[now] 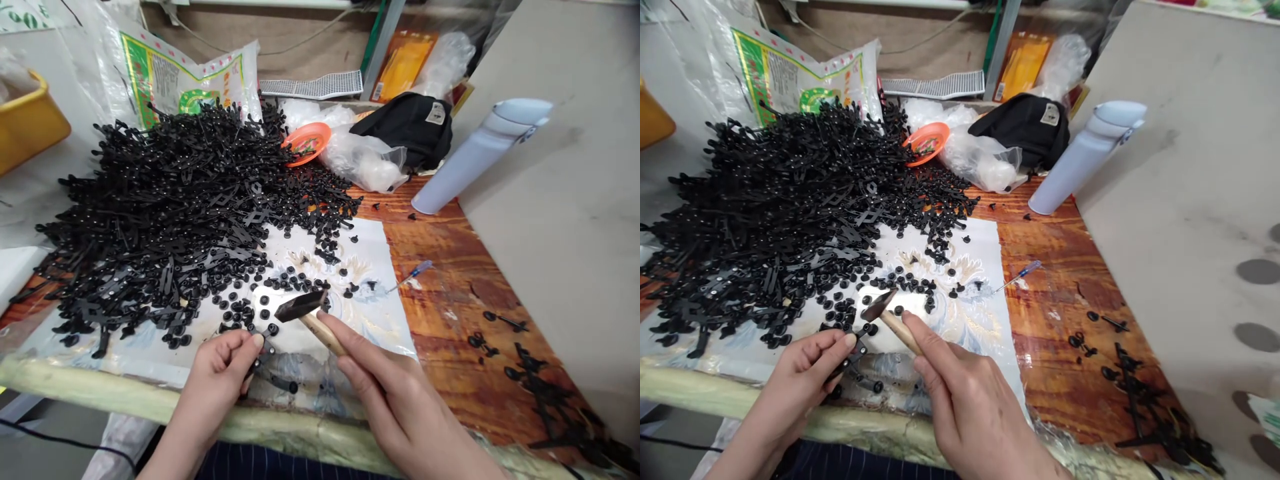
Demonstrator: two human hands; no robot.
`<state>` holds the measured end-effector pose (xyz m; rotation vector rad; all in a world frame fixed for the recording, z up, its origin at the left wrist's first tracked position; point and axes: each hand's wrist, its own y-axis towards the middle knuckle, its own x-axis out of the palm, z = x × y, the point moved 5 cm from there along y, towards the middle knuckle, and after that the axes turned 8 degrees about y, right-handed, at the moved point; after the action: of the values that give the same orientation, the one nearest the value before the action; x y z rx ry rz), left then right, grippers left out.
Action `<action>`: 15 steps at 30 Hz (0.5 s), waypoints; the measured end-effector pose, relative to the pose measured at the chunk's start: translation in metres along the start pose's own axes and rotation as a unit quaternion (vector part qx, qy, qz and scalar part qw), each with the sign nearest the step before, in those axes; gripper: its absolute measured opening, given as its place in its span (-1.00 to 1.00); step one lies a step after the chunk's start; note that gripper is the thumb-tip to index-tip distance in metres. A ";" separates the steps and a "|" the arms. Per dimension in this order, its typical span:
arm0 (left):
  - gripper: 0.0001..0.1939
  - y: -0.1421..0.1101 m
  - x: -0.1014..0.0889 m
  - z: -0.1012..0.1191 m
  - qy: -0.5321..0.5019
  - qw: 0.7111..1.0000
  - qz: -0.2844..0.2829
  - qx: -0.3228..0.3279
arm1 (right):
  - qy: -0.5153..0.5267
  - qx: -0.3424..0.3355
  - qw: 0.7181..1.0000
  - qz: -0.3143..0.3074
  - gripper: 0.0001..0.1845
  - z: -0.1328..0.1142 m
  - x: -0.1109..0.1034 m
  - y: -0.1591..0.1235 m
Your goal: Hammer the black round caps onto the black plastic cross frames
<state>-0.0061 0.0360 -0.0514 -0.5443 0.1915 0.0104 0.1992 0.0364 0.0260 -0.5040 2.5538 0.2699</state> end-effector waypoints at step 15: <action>-0.59 -0.013 -0.002 0.009 -0.095 0.989 0.094 -0.059 | 0.048 0.056 0.997 0.039 -0.47 0.024 0.000 -0.020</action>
<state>-0.0060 0.0297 -0.0373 -0.6378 0.0568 0.2580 0.2176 0.0248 0.0040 -0.3832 2.6677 0.1333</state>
